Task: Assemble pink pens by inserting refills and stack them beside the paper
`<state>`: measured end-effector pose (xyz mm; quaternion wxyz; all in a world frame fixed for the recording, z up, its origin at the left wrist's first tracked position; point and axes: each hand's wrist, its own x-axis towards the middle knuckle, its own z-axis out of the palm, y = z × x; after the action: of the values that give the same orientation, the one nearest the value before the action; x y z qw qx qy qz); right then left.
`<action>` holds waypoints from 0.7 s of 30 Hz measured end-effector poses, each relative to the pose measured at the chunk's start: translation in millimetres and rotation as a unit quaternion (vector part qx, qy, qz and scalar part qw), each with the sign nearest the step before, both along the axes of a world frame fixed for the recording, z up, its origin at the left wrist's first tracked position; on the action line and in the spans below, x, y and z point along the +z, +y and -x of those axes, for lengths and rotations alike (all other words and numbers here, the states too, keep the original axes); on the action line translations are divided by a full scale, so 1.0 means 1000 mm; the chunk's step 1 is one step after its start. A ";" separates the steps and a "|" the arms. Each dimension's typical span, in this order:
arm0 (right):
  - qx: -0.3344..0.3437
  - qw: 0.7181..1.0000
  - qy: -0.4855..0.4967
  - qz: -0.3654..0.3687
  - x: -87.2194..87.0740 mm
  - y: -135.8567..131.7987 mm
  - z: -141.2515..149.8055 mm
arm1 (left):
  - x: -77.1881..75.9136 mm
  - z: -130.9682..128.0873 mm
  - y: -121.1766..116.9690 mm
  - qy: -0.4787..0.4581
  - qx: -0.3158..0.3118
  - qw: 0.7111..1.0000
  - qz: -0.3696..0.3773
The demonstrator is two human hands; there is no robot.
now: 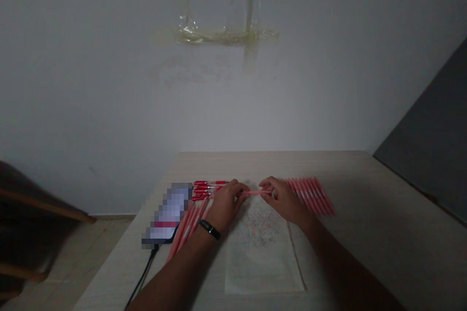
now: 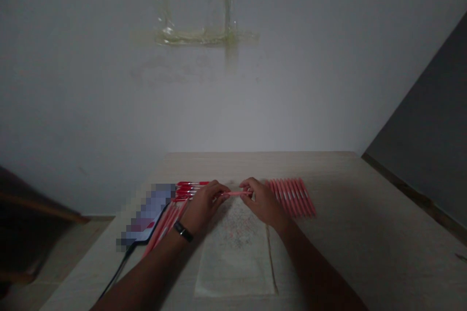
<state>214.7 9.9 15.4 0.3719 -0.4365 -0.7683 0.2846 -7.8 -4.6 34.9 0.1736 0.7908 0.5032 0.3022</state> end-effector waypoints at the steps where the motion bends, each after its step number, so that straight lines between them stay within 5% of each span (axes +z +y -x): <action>1: 0.004 1.000 -0.001 -0.001 0.000 0.000 0.000 | 0.000 0.000 0.000 0.000 -0.001 1.000 0.000; 15: 0.014 0.994 -0.060 -0.087 0.003 0.002 0.001 | -0.002 0.002 0.000 -0.002 -0.008 1.000 0.003; 21: 0.035 0.993 -0.088 -0.066 0.001 0.001 0.001 | -0.001 0.000 0.000 0.002 -0.002 1.000 -0.003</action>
<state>214.1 10.9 16.0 0.3208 -0.4067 -0.8300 0.2068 -8.3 -4.9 33.6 0.1704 0.7933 0.5007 0.3017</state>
